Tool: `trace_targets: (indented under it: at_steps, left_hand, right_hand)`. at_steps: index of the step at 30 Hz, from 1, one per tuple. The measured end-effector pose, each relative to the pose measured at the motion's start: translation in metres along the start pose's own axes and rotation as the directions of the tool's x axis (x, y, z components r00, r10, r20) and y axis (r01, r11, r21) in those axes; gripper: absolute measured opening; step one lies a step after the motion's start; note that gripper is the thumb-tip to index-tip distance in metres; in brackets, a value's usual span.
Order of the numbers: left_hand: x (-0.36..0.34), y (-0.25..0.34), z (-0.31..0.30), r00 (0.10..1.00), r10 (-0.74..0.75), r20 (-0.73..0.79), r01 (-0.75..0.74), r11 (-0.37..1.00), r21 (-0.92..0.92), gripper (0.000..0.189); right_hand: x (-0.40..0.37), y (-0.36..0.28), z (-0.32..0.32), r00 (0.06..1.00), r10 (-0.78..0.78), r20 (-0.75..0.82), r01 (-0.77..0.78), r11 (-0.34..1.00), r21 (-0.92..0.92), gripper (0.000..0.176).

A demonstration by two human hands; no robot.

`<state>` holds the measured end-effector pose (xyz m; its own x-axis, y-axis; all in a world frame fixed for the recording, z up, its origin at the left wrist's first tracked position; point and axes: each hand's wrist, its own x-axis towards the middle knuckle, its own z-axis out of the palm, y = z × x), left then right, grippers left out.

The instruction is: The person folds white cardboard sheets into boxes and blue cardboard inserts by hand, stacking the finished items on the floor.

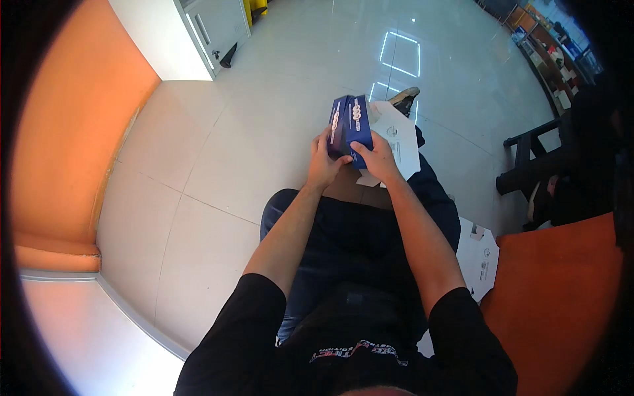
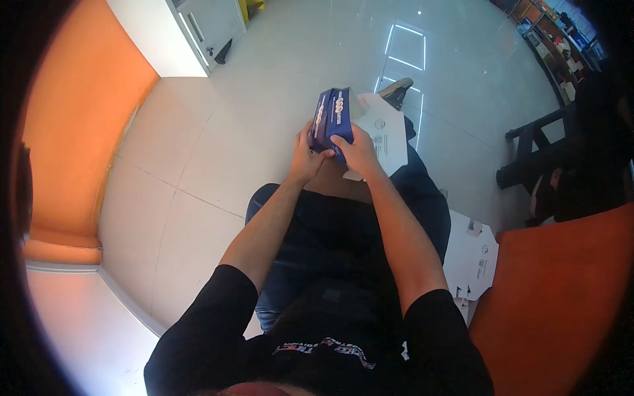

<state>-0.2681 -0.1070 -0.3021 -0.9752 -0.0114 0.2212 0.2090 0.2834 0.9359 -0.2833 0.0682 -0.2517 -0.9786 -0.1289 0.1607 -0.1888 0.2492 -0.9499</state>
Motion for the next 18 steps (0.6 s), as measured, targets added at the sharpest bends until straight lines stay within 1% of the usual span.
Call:
trace_targets:
  at_steps: [1,2,4,5,6,7,8,9,10,11,12,13,14,15,16,17,18]
  left_hand:
    - [0.001,0.002,-0.002,0.999,-0.010,0.049,0.010,1.000,0.008,0.092]
    - [0.000,0.004,-0.002,0.999,0.002,0.046,-0.002,1.000,0.009,0.092]
    - [0.003,-0.021,0.010,0.994,0.059,-0.089,-0.049,0.992,0.113,0.082]
    - [0.005,-0.033,0.018,0.992,0.079,-0.098,-0.067,0.991,0.113,0.082]
    - [0.006,-0.045,0.026,0.977,0.099,-0.189,-0.057,0.975,0.215,0.077]
    - [0.007,-0.044,0.030,0.954,0.124,-0.274,-0.033,0.949,0.314,0.072]
    - [0.010,-0.044,0.028,0.950,0.138,-0.279,-0.045,0.948,0.316,0.072]
    - [0.008,-0.036,0.020,0.985,-0.042,-0.168,0.069,0.986,0.155,0.069]
    - [0.006,-0.029,0.016,0.978,-0.209,-0.020,0.210,0.978,0.009,0.066]
    - [0.008,-0.021,0.012,0.978,-0.210,-0.013,0.210,0.978,0.012,0.066]
    - [0.010,-0.013,0.008,0.974,-0.173,-0.145,0.187,0.978,0.090,0.066]
    - [0.008,-0.002,0.004,0.955,-0.122,-0.270,0.172,0.970,0.170,0.065]
    - [0.004,0.008,-0.001,0.957,-0.124,-0.261,0.174,0.969,0.177,0.065]
    - [-0.003,0.026,-0.008,0.961,-0.054,-0.273,0.100,0.982,0.158,0.064]
    - [-0.010,0.043,-0.015,0.957,0.016,-0.290,0.027,0.990,0.141,0.062]
    - [-0.018,0.059,-0.023,0.958,0.011,-0.286,0.033,0.988,0.150,0.062]
    - [-0.027,0.075,-0.031,0.964,0.045,-0.261,-0.001,0.986,0.167,0.061]
  right_hand:
    - [-0.001,-0.001,0.000,1.000,-0.003,0.000,0.003,0.998,0.062,0.033]
    - [-0.003,-0.002,-0.002,1.000,-0.015,-0.003,0.015,0.998,0.062,0.033]
    - [-0.007,-0.011,-0.005,1.000,0.017,-0.005,-0.016,0.997,0.070,0.033]
    - [-0.006,-0.015,-0.007,1.000,-0.005,-0.007,0.005,0.998,0.066,0.033]
    - [-0.005,-0.017,-0.008,0.999,-0.035,0.011,0.035,0.999,-0.008,0.033]
    - [-0.006,-0.018,-0.011,0.998,-0.060,0.029,0.062,0.995,-0.080,0.032]
    - [-0.005,-0.019,-0.013,0.994,-0.100,0.038,0.104,0.985,-0.138,0.032]
    - [-0.005,-0.021,-0.016,0.994,-0.106,0.036,0.110,0.984,-0.137,0.032]
    - [-0.008,-0.025,-0.019,0.992,-0.120,0.047,0.127,0.970,-0.206,0.030]
    - [-0.011,-0.029,-0.022,0.990,-0.130,0.057,0.140,0.952,-0.273,0.030]
    - [-0.015,-0.037,-0.024,0.992,-0.120,0.049,0.129,0.954,-0.270,0.030]
    - [-0.019,-0.046,-0.026,0.992,-0.111,0.066,0.128,0.913,-0.387,0.030]
    - [-0.022,-0.055,-0.028,0.991,-0.102,0.085,0.131,0.859,-0.496,0.031]
    - [-0.027,-0.061,-0.030,0.992,-0.094,0.079,0.120,0.864,-0.489,0.031]
    - [-0.032,-0.066,-0.030,0.983,-0.141,0.122,0.183,0.852,-0.491,0.031]
    - [-0.037,-0.073,-0.028,0.968,-0.189,0.166,0.247,0.836,-0.490,0.032]
    - [-0.043,-0.083,-0.025,0.968,-0.186,0.166,0.244,0.842,-0.482,0.032]
